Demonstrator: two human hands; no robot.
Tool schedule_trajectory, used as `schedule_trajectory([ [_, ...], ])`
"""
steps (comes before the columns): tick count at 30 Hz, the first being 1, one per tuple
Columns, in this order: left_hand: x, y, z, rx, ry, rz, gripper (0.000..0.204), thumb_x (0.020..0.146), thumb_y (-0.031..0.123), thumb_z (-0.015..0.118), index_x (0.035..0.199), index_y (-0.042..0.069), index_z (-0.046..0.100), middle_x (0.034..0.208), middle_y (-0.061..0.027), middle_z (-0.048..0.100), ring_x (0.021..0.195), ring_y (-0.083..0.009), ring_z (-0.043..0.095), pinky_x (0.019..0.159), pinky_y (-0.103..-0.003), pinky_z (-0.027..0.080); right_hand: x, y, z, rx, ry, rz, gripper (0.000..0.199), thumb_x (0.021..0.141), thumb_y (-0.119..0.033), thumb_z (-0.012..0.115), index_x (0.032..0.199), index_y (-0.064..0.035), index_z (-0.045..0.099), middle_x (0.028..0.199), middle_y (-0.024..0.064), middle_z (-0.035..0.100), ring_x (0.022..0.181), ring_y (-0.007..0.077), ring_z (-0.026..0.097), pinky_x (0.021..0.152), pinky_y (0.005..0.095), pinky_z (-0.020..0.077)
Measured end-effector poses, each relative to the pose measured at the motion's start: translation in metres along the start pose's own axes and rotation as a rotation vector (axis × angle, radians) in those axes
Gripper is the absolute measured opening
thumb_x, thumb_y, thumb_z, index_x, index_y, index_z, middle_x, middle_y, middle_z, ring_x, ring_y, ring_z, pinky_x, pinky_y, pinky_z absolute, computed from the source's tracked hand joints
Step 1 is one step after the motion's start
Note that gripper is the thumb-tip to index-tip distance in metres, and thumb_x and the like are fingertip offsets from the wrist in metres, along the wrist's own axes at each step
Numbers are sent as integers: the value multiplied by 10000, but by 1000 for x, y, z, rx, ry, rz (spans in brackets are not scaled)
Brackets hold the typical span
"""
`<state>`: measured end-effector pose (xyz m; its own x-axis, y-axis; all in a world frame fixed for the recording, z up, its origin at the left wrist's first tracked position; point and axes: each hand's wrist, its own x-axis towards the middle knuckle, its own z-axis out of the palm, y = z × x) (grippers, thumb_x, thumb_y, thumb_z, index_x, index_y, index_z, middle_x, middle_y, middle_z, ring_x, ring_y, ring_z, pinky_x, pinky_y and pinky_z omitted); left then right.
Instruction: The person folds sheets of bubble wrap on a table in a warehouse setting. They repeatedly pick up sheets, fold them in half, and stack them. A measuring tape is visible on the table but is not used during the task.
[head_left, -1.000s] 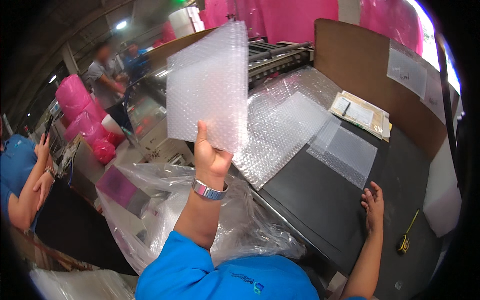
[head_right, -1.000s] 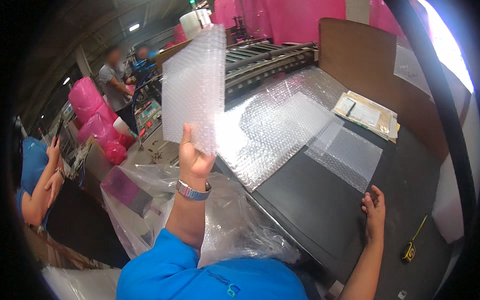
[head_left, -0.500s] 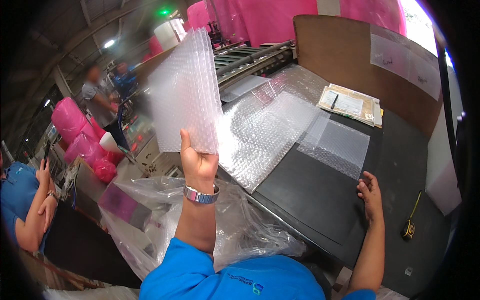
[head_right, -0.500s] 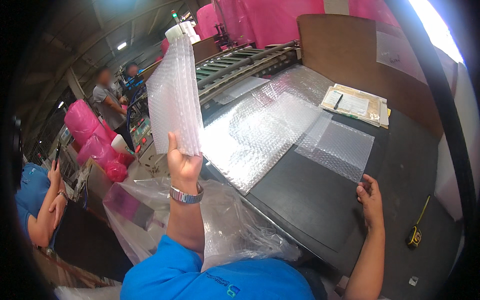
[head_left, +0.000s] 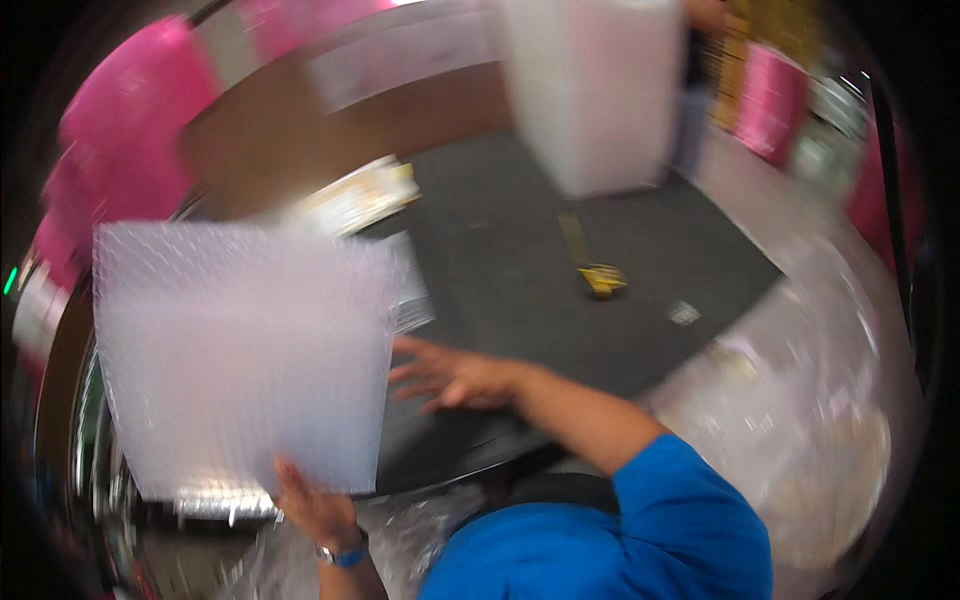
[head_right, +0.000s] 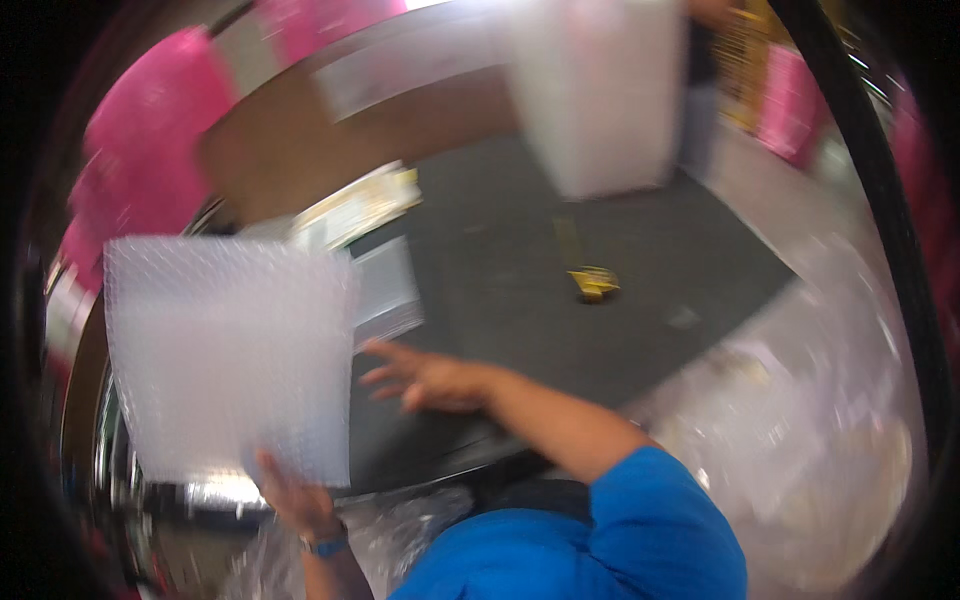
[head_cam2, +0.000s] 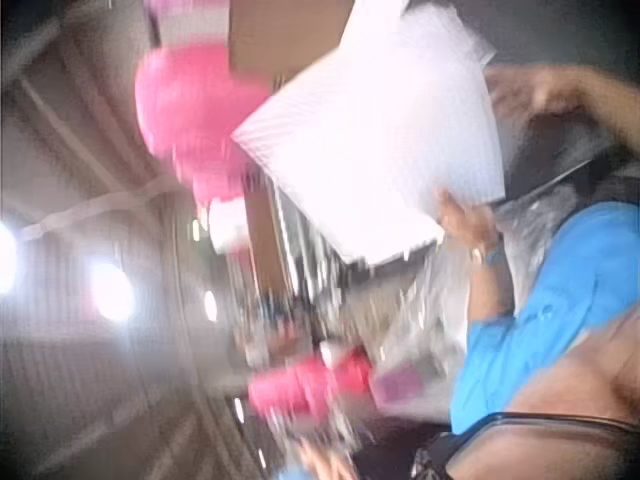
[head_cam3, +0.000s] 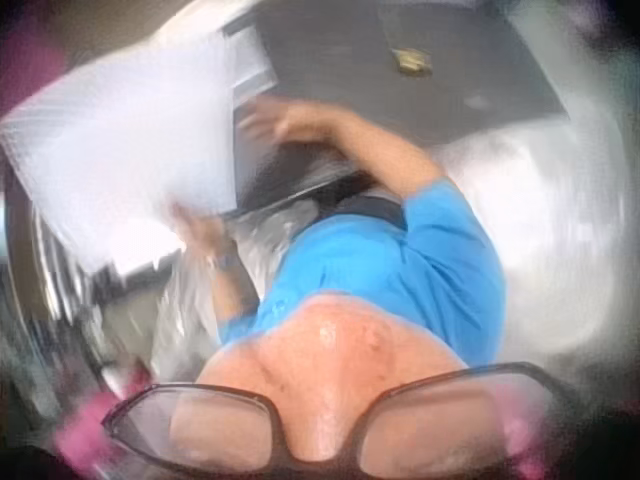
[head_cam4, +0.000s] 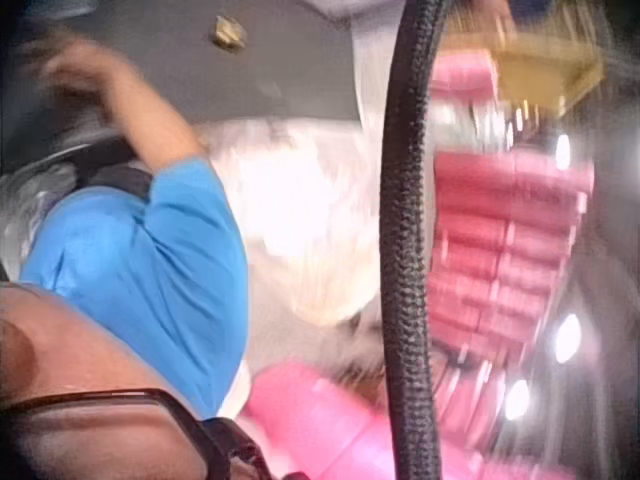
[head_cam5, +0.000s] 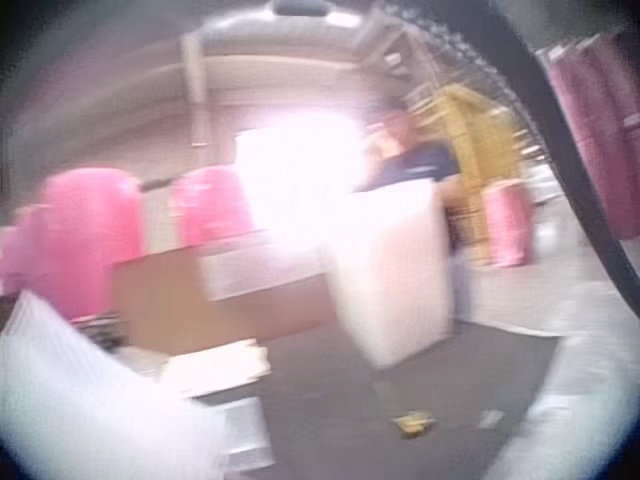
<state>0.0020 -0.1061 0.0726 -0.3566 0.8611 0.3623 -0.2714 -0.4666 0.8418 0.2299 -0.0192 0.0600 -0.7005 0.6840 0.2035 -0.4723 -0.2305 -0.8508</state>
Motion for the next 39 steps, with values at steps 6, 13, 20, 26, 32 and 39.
schedule_trajectory([
  [6, 7, -78, 66, 90, -785, -209, 760, 751, 487, 594, 1214, -56, 333, 1207, -162, 406, 1115, -258, 397, 914, -389, 347, -72, 35, -15, 288, 770, -498, 458, 722, -104, 668, 1135, -22, 487, 1064, 91, 566, 944, 209, 552, 817, 364, 457],
  [13, 66, -160, 79, 337, -1046, -197, 479, 846, 445, 458, 1110, 44, 463, 862, -51, 538, 652, -95, 494, 570, -225, 411, -267, -41, -49, -1086, 1344, -293, 350, 840, -243, 508, 1086, 5, 529, 1037, 114, 580, 988, 249, 533, 881, 386, 409],
  [20, 63, -148, 78, 366, -949, -359, 294, 859, 234, 511, 1077, 38, 488, 866, -31, 535, 662, -66, 473, 586, -193, 390, -446, -133, 29, -371, 1453, -1218, 610, 780, -396, 559, 1225, -18, 380, 1185, 181, 473, 1070, 332, 469, 907, 462, 389],
  [26, 61, -147, 79, 445, -976, -326, 318, 853, 245, 525, 1097, 44, 489, 906, -12, 534, 683, -52, 459, 606, -179, 381, -546, 31, -42, 167, 2365, -1240, 676, 748, -411, 590, 1247, -28, 345, 1197, 220, 436, 1086, 369, 436, 905, 445, 388],
  [32, 61, -143, 71, 417, -913, -360, 300, 837, 193, 549, 1087, 36, 495, 919, -20, 512, 774, -76, 481, 654, -204, 405, -561, 126, -77, 430, 2853, -854, 745, 715, -426, 621, 1269, -37, 310, 1209, 259, 398, 1102, 407, 403, 902, 428, 388],
  [39, 61, -135, 71, 337, -900, -295, 274, 811, 198, 578, 1030, 40, 530, 853, -44, 580, 767, -100, 550, 669, -228, 439, -538, 50, -31, -388, 3366, 76, 764, 702, -400, 644, 1280, -43, 294, 1195, 280, 390, 1091, 423, 403, 895, 419, 387],
])
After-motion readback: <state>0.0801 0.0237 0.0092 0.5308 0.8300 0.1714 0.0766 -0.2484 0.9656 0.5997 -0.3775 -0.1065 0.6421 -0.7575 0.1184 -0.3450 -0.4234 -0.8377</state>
